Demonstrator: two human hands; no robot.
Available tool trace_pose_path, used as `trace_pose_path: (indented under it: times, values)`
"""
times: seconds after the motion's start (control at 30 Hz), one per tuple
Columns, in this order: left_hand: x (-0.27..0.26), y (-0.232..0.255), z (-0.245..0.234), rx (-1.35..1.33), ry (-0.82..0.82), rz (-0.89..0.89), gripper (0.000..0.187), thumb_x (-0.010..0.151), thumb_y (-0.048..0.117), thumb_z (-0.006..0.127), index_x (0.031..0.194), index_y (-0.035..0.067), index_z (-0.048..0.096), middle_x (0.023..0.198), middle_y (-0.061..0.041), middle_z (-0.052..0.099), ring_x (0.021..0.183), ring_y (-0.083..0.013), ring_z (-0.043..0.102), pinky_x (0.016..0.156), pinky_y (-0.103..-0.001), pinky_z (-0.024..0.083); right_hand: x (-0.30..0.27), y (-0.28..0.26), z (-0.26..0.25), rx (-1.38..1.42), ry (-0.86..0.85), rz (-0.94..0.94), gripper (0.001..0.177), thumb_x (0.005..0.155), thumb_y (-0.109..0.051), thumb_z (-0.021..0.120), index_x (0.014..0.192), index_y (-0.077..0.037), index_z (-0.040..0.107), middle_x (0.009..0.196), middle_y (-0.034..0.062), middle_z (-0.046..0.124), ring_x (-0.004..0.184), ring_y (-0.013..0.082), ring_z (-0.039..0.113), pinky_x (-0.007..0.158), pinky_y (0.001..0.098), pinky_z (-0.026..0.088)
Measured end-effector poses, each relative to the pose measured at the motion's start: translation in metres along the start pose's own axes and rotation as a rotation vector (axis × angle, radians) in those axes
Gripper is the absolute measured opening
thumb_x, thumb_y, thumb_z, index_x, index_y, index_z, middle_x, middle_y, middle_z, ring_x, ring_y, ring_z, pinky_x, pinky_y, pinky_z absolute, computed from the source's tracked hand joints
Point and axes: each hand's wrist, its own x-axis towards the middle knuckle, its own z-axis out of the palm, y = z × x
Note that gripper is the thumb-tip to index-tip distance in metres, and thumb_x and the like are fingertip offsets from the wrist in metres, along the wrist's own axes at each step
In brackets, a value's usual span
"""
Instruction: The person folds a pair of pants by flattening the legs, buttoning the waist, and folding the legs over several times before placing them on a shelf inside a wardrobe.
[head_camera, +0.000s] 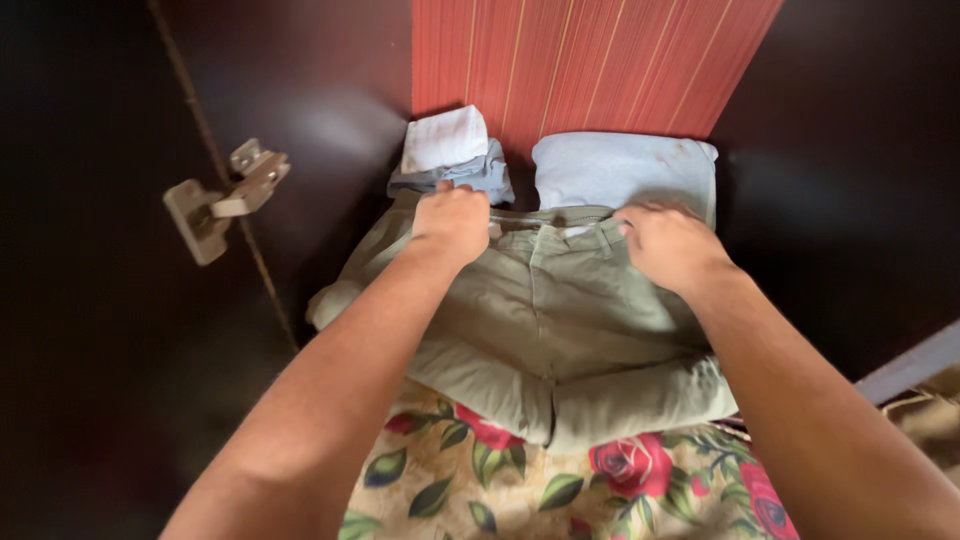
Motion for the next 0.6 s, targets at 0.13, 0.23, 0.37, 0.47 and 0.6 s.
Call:
trace_pose_path:
  times: [0.13,0.23,0.37,0.47,0.6]
  values:
    - [0.026,-0.007,0.025,-0.114,-0.138,0.029,0.030,0.087,0.024,0.067,0.112,0.008,0.070,0.121,-0.017,0.068,0.116,-0.0357,0.063,0.094,-0.046,0.053,0.030,0.023,0.036,-0.144,-0.046,-0.151,0.043,0.087,-0.031,0.068,0.126,-0.011,0.069,0.126,0.0132,0.066,0.131,0.0347,0.050,0.110,0.0564,0.024]
    - [0.029,-0.013,0.041,-0.190,-0.347,0.019,0.025,0.096,0.023,0.060,0.115,0.013,0.074,0.124,-0.016,0.070,0.121,-0.0334,0.065,0.102,-0.046,0.051,0.027,0.030,0.053,-0.081,-0.057,-0.038,0.034,0.088,-0.032,0.070,0.118,-0.016,0.073,0.121,0.0102,0.067,0.123,0.0326,0.053,0.107,0.0491,0.035]
    - [0.019,-0.006,0.057,-0.123,-0.110,0.045,0.027,0.087,0.012,0.063,0.113,0.008,0.069,0.130,-0.018,0.060,0.112,-0.0352,0.067,0.093,-0.049,0.054,0.014,0.037,0.074,-0.044,0.180,-0.072,0.025,0.090,-0.030,0.072,0.109,-0.014,0.073,0.111,0.0084,0.069,0.117,0.0320,0.057,0.106,0.0457,0.039]
    - [0.022,-0.006,0.061,-0.200,0.040,-0.008,0.029,0.086,0.006,0.061,0.115,0.006,0.065,0.128,-0.018,0.057,0.104,-0.0368,0.068,0.089,-0.049,0.055,0.014,0.038,0.083,0.002,0.343,0.025,0.027,0.091,-0.027,0.075,0.111,-0.009,0.071,0.112,0.0108,0.067,0.114,0.0337,0.056,0.104,0.0466,0.039]
    - [0.028,-0.004,0.075,-0.198,0.083,-0.016,0.034,0.084,0.003,0.060,0.118,0.001,0.062,0.125,-0.021,0.056,0.100,-0.0377,0.069,0.082,-0.048,0.056,0.018,0.034,0.084,-0.064,0.267,0.033,0.030,0.086,-0.027,0.079,0.110,-0.011,0.071,0.111,0.0098,0.069,0.115,0.0326,0.057,0.106,0.0460,0.039]
